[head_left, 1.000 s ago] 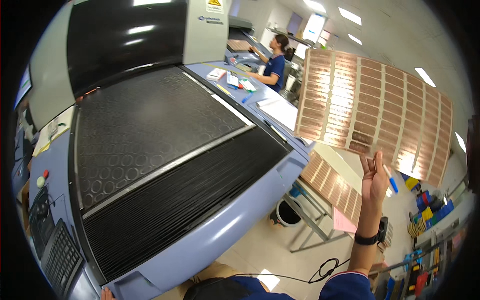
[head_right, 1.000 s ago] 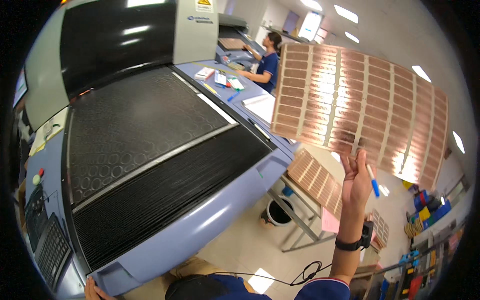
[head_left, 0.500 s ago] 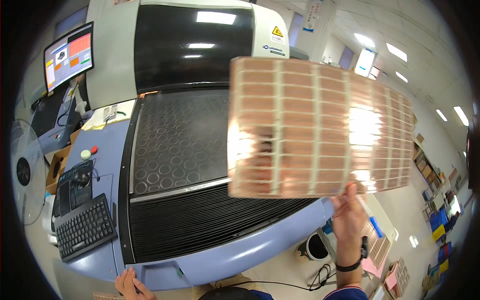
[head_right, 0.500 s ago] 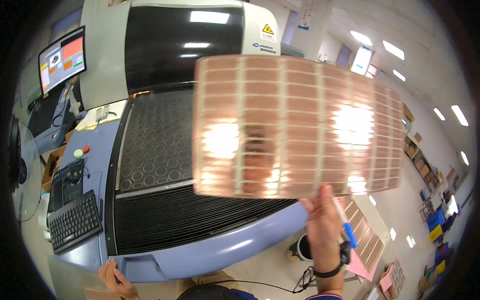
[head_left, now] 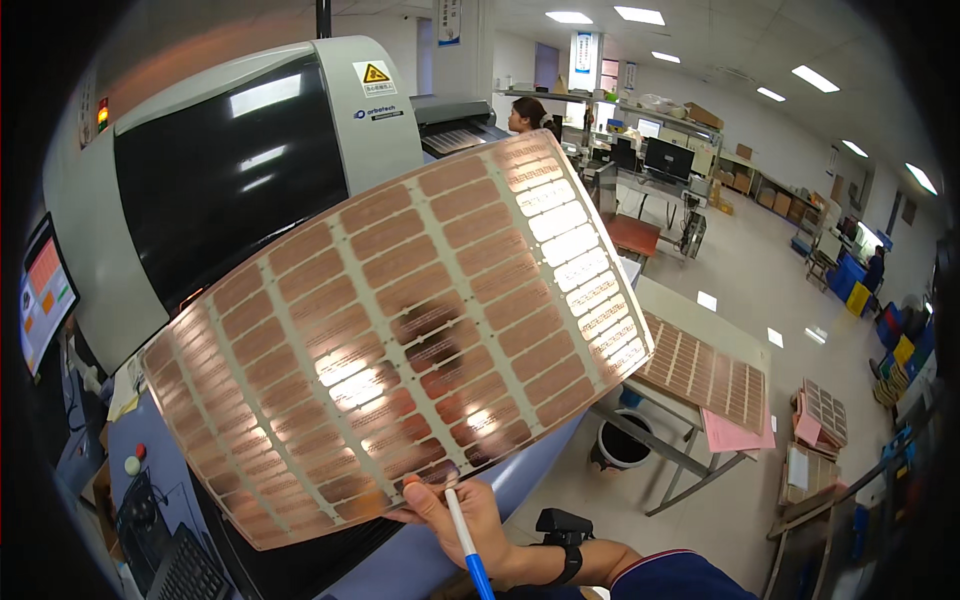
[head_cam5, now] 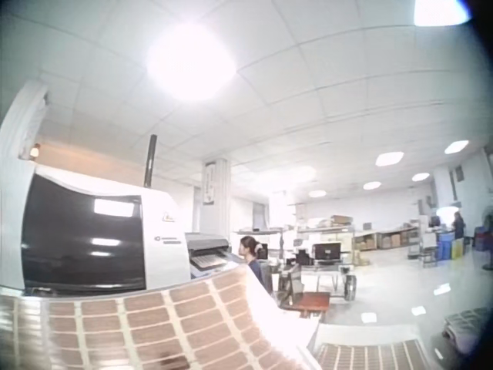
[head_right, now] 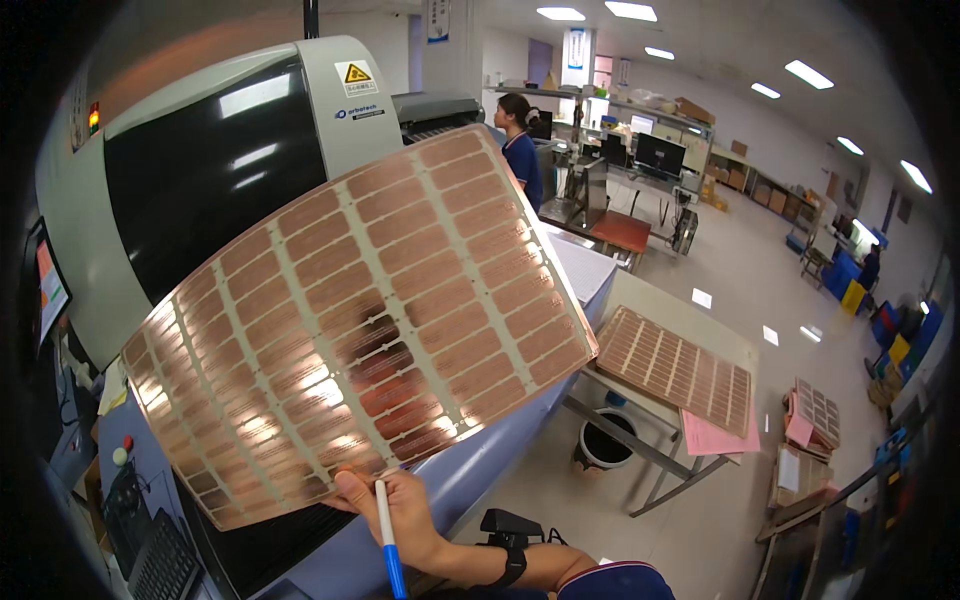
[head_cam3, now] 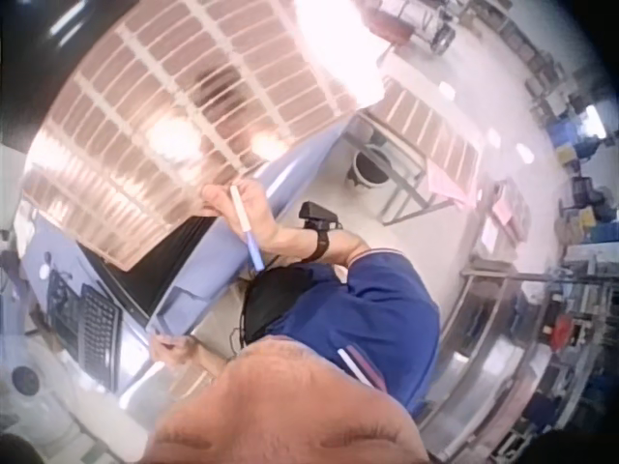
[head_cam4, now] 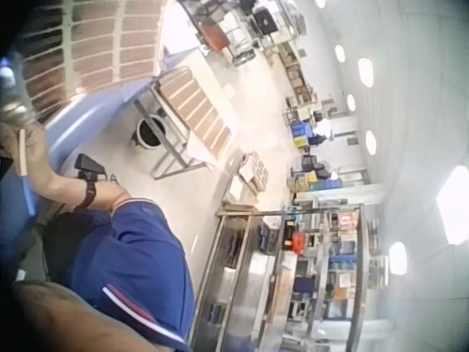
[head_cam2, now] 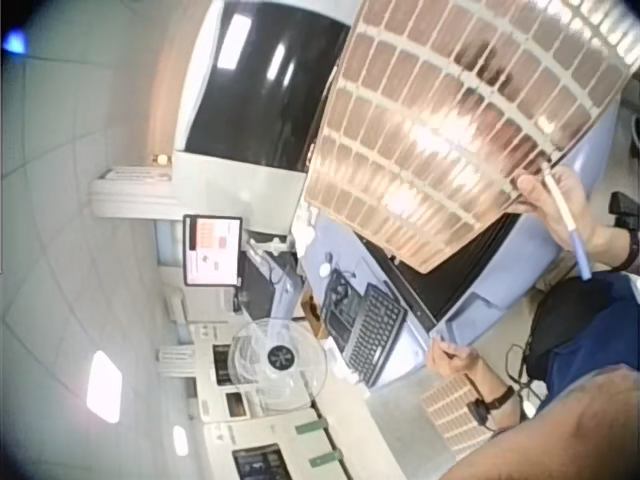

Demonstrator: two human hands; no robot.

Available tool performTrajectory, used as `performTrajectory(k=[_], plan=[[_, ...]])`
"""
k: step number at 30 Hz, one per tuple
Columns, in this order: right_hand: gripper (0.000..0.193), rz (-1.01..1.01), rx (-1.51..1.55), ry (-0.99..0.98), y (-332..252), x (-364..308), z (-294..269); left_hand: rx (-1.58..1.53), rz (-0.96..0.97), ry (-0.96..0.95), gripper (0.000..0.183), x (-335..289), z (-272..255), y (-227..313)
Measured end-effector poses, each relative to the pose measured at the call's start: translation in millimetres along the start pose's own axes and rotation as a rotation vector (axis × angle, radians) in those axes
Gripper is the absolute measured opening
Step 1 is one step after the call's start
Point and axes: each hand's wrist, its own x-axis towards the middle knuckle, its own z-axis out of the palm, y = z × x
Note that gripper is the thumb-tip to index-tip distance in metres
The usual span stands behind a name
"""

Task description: Inspecting a large semiconductor wafer grid and marking specific sections with a blue pen.

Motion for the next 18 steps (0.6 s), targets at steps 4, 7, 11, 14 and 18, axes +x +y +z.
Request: performTrajectory(k=[4,7,11,14,18], plan=[[0.028,-0.032,-0.010,-0.014,0,0,-3,0.009,-0.016,0.011,0.033,-6,2,-10],[0.027,-0.041,-0.053,-0.028,-1,1,-7,0.018,-0.014,0.037,0.033,-6,6,-10],[0.024,-0.029,-0.007,-0.025,13,3,-13,0.014,0.015,0.019,0.033,2,1,-5],[0.021,0.026,-0.036,0.025,15,-1,-16,-0.008,0.038,0.014,0.032,7,-2,-6],[0.028,0.023,-0.031,0.041,2,-8,-59,-0.049,0.066,0.004,0.030,4,1,-16]])
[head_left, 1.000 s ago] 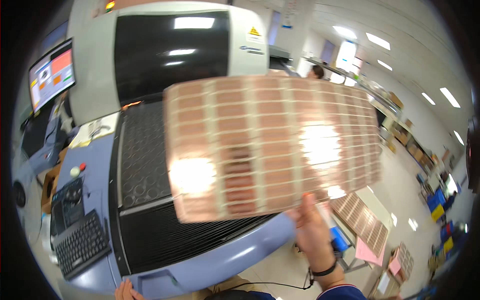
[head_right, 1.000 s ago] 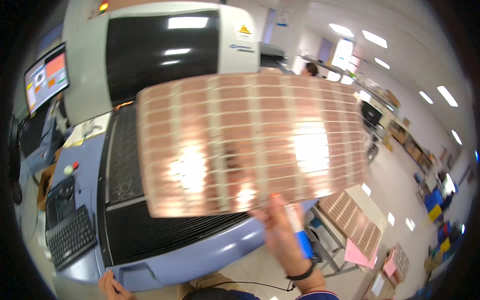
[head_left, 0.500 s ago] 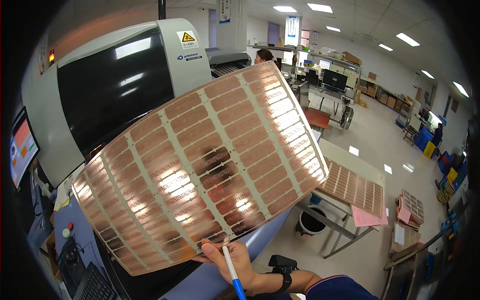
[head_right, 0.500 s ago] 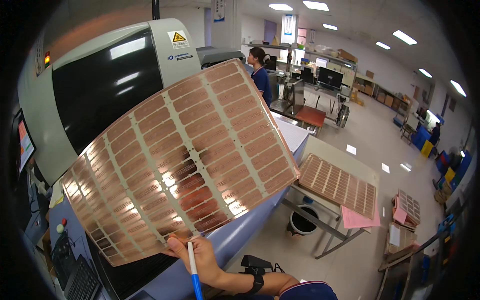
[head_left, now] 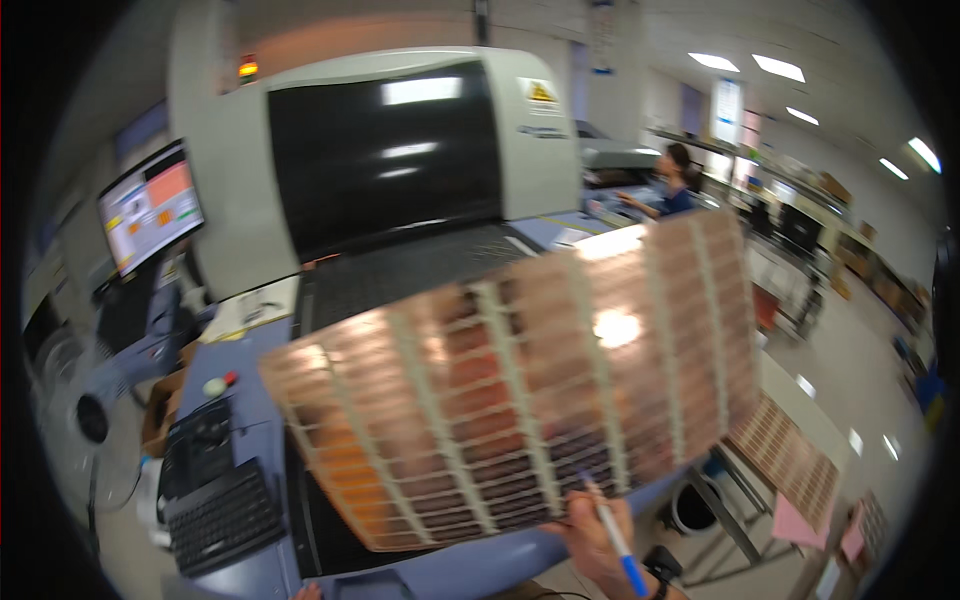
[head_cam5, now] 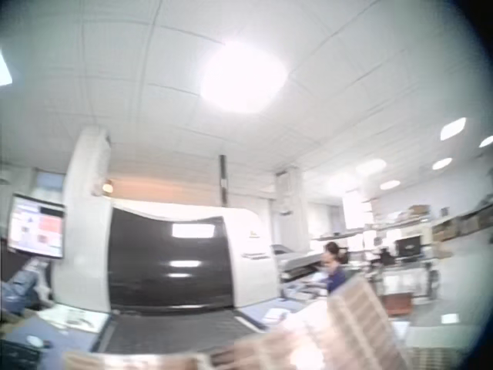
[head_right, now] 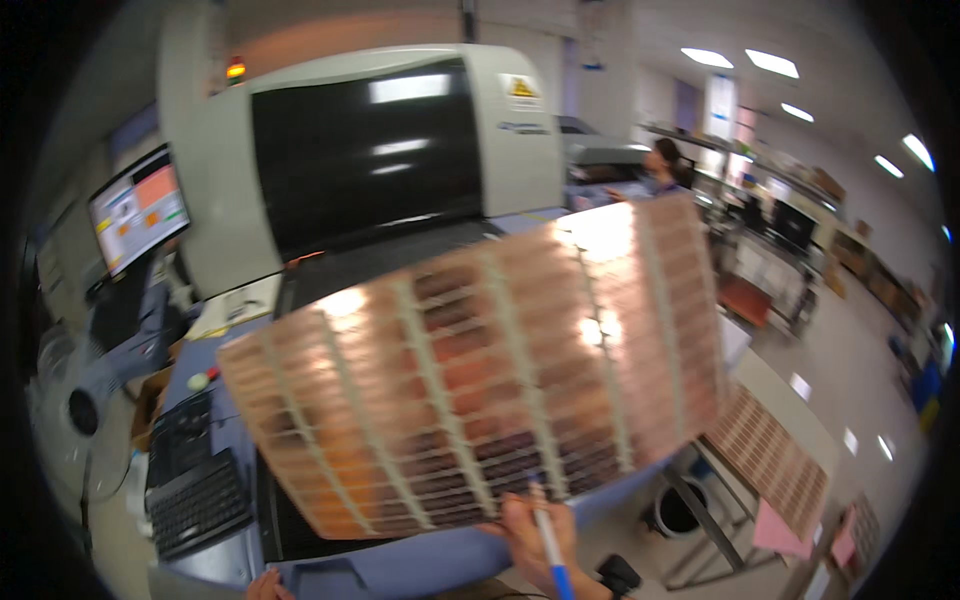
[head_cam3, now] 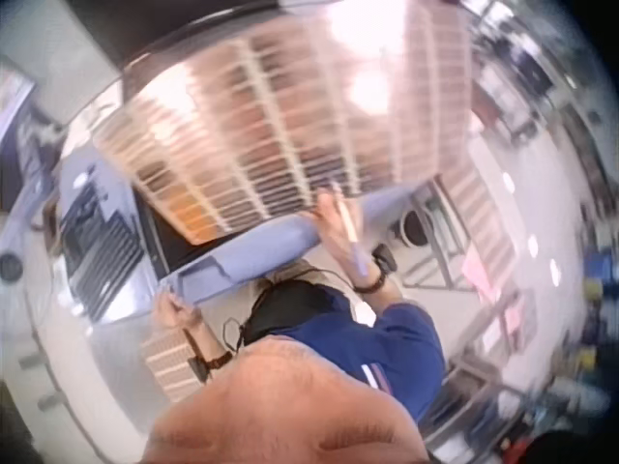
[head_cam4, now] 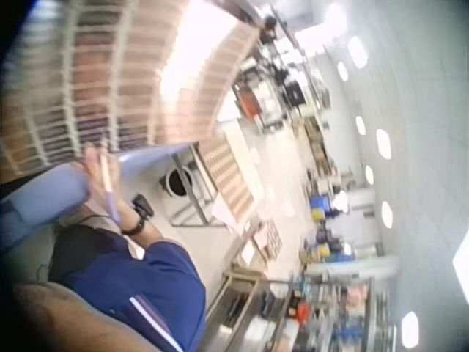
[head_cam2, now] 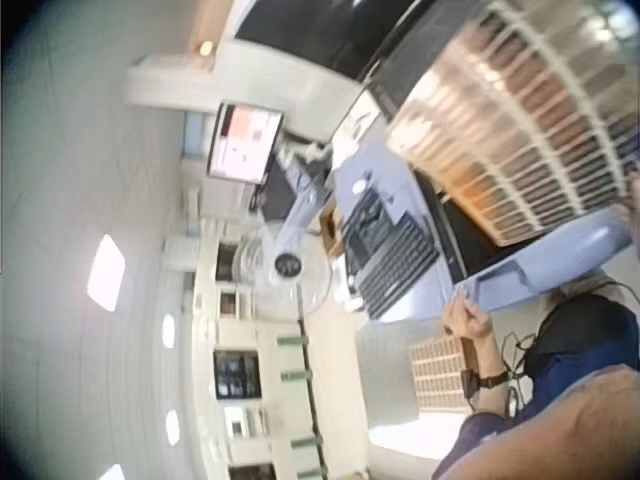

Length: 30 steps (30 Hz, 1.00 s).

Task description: Inspecting a large semiconductor wafer grid and marking specific sections with a blue pen.

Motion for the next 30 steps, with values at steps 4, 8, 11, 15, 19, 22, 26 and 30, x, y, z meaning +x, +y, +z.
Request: performTrajectory(k=[4,8,11,15,19,22,26,30], plan=[[0.023,0.000,0.070,-0.023,-4,-2,-31,0.029,-0.007,0.003,0.030,4,-2,10],[0.025,0.079,-0.147,-0.086,-6,-3,-33,0.035,0.016,0.014,0.030,1,-7,9],[0.023,0.042,0.072,-0.123,-10,4,-19,0.024,-0.007,-0.011,0.030,1,-9,11],[0.029,0.136,0.082,-0.092,-23,8,17,0.044,-0.026,-0.028,0.029,-7,-3,4],[0.027,0.358,0.024,-0.141,-11,28,7,0.035,-0.114,-0.064,0.020,-14,3,2],[0.027,0.366,-0.021,-0.129,-18,35,36,0.040,-0.088,-0.048,0.020,-15,3,0],[0.058,0.269,-0.012,-0.366,-30,91,79,0.058,-0.085,-0.060,0.020,-16,-5,0],[0.073,0.119,-0.347,-0.521,-15,169,110,0.063,-0.101,-0.047,0.021,-24,-2,-9]])
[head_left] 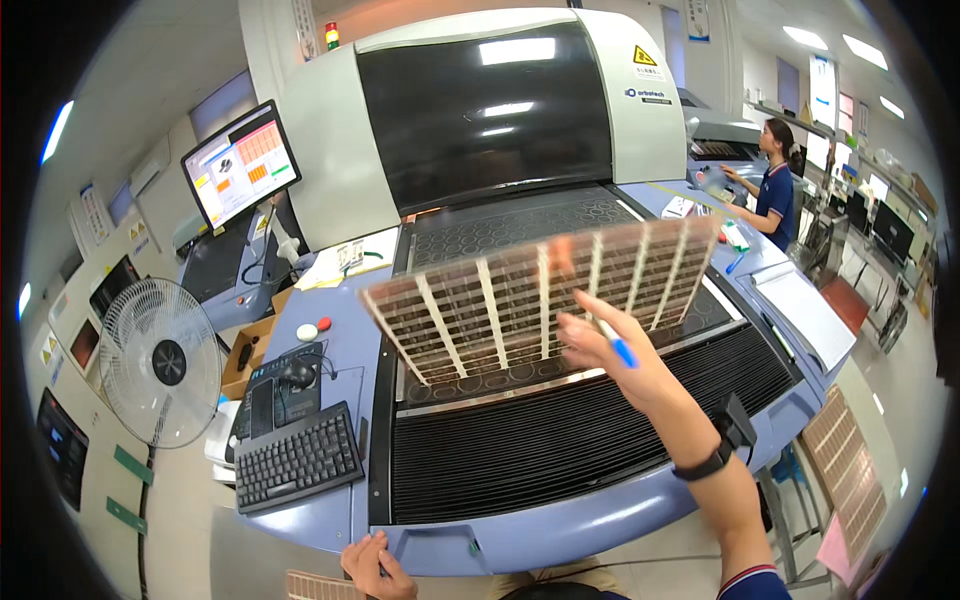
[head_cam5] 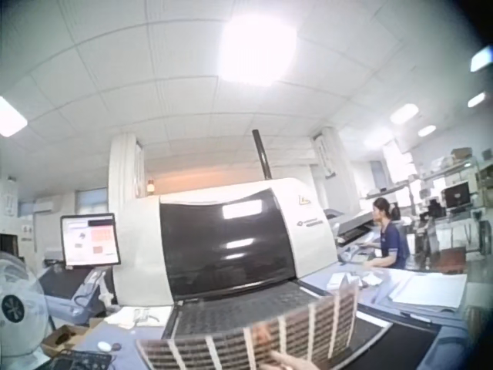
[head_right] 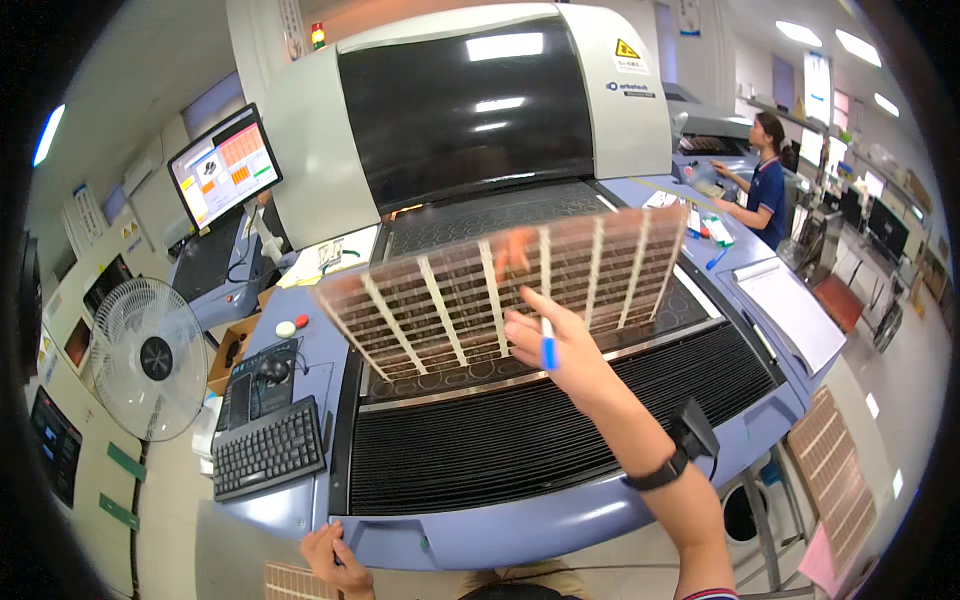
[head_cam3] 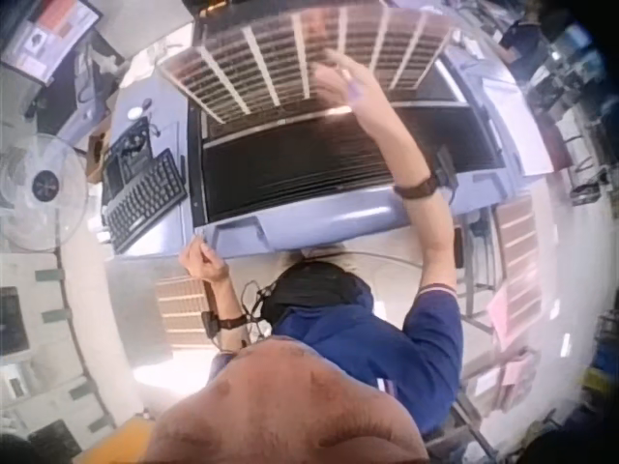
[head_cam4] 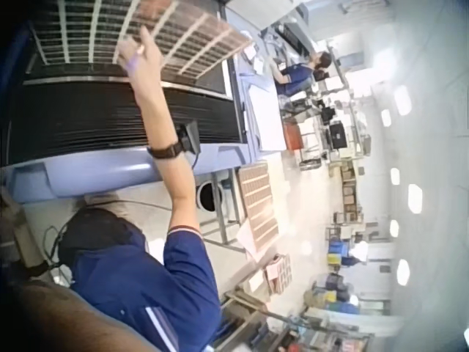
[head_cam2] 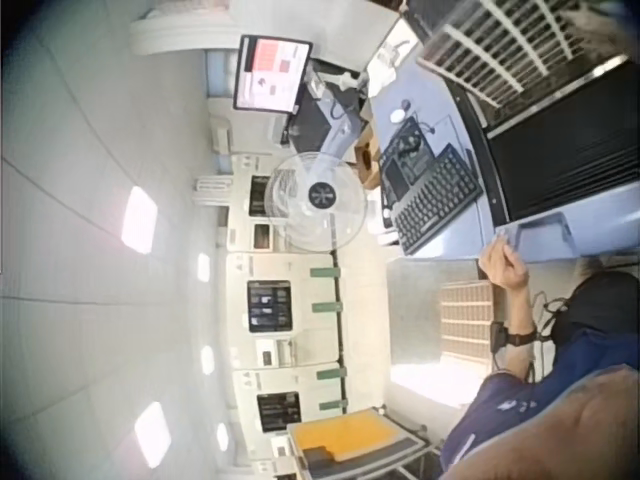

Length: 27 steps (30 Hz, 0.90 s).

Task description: Inspecting a large semiconductor wafer grid and marking specific sections with a blue pen.

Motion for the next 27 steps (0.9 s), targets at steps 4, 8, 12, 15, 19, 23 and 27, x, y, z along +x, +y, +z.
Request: performTrajectory(k=[4,8,12,15,19,23,27], plan=[[0.070,-0.315,-0.814,-0.015,52,42,-29,-0.016,0.027,0.019,0.025,12,0,18],[0.046,-0.288,-1.205,-0.087,111,39,-48,0.000,0.070,-0.005,0.025,8,-5,12],[0.029,-0.331,-1.173,-0.096,116,41,-48,0.030,-0.023,-0.015,0.024,-1,3,0],[0.028,-0.234,-1.182,-0.151,108,34,-41,0.015,-0.046,-0.002,0.025,2,5,6],[0.039,-0.208,-1.249,-0.274,87,14,-20,0.071,-0.035,0.011,0.027,4,2,6],[0.046,-0.346,-1.276,-0.305,92,10,-23,0.001,-0.109,-0.047,0.028,15,-5,16],[0.047,-0.350,-1.319,-0.304,97,10,-21,-0.012,-0.251,-0.187,0.028,48,-25,-8]])
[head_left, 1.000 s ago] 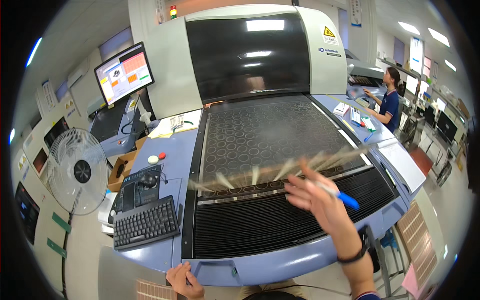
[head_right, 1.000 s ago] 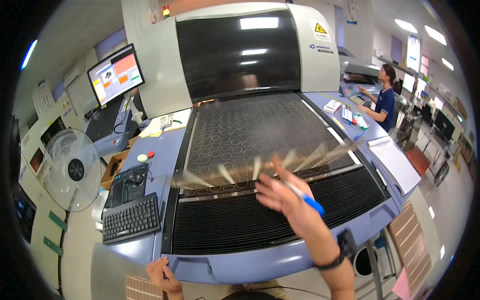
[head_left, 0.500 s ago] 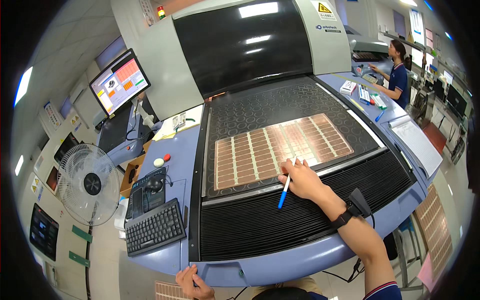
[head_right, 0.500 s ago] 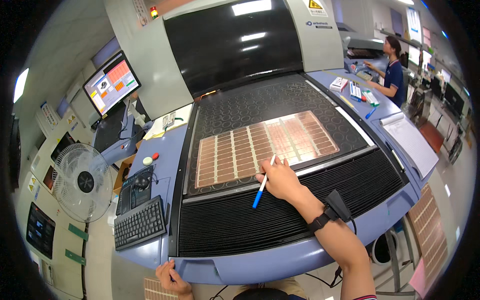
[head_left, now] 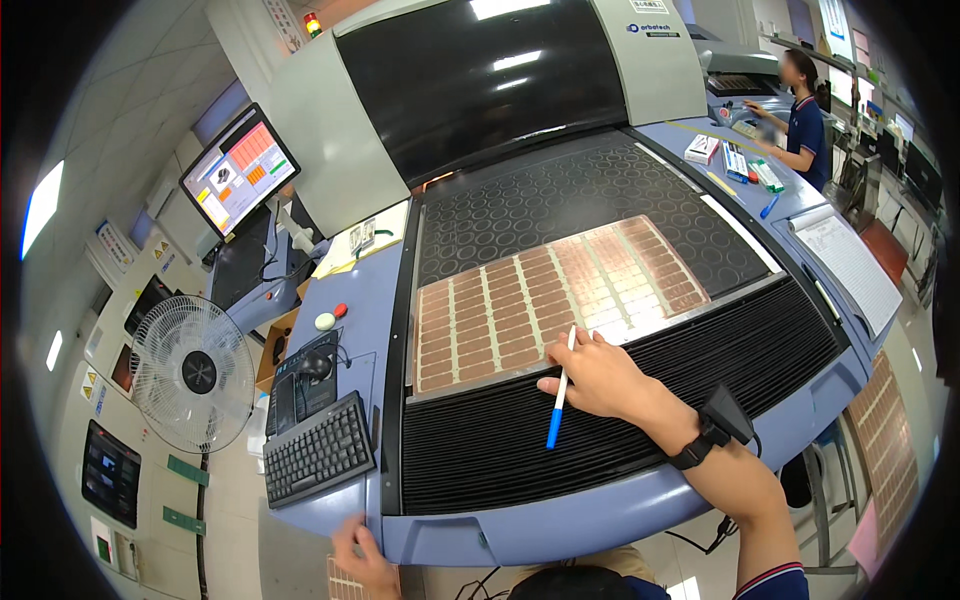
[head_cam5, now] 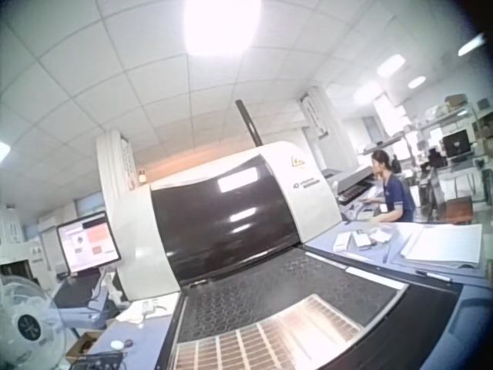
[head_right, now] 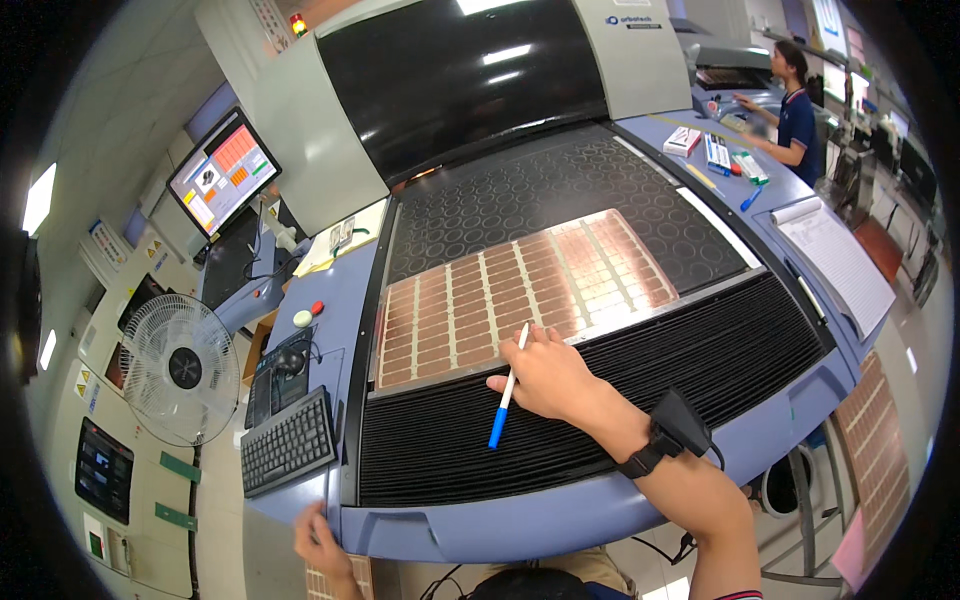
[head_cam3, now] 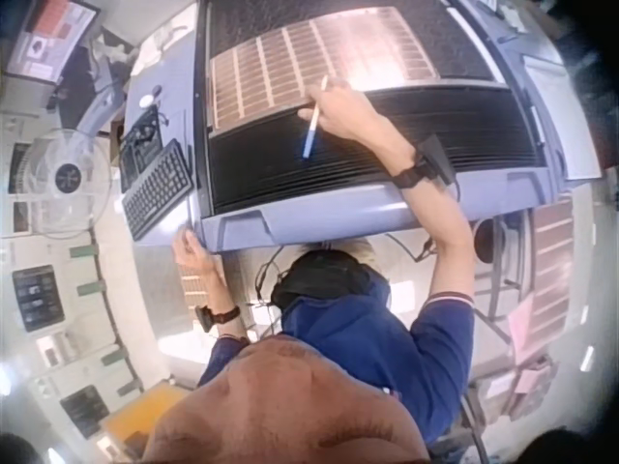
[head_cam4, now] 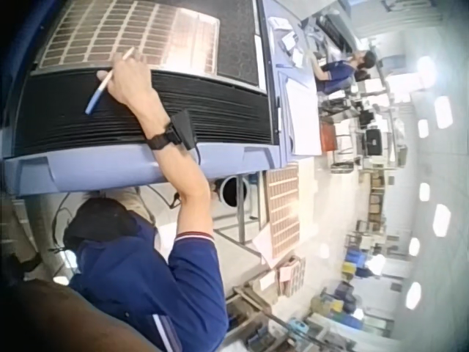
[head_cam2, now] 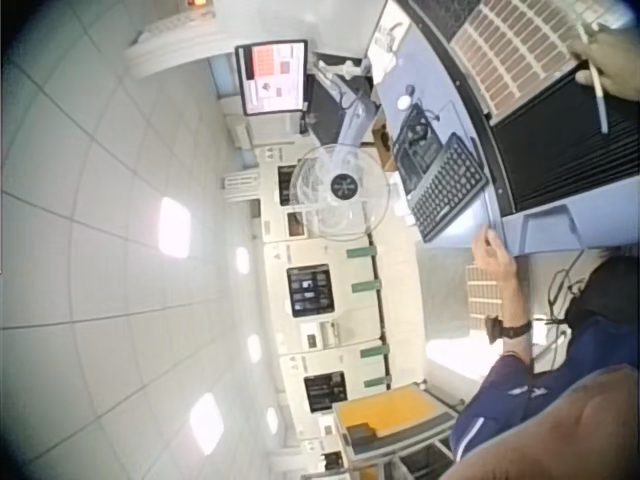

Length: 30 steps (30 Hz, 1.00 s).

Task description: Inspecting a large semiconductor wafer grid and marking specific sections with a blue pen.

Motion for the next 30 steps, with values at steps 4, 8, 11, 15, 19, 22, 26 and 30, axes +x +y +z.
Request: performTrajectory(k=[4,8,11,15,19,22,26,30], plan=[[0.048,0.025,0.089,-0.031,3,0,-1,0.266,0.104,0.185,0.031,58,-18,-9],[0.036,0.007,0.060,0.033,13,-4,2,0.515,-0.075,-0.066,0.031,87,-26,-20],[0.035,0.049,0.127,0.001,6,-1,-5,0.450,-0.054,-0.078,0.030,92,-18,-6],[0.039,0.057,0.625,0.006,-25,12,-23,0.119,0.283,-0.281,0.030,89,20,76],[0.044,0.190,1.131,0.045,-44,0,-15,-0.090,0.714,-0.494,0.031,94,79,151],[0.047,0.280,1.375,-0.027,-47,4,-13,-0.182,0.859,-0.575,0.031,100,118,171],[0.048,0.303,1.407,-0.009,-45,6,-14,-0.300,0.911,-0.565,0.025,98,161,160],[0.051,0.397,1.475,-0.028,-35,6,-13,-0.375,0.824,-0.579,0.023,90,161,160]])
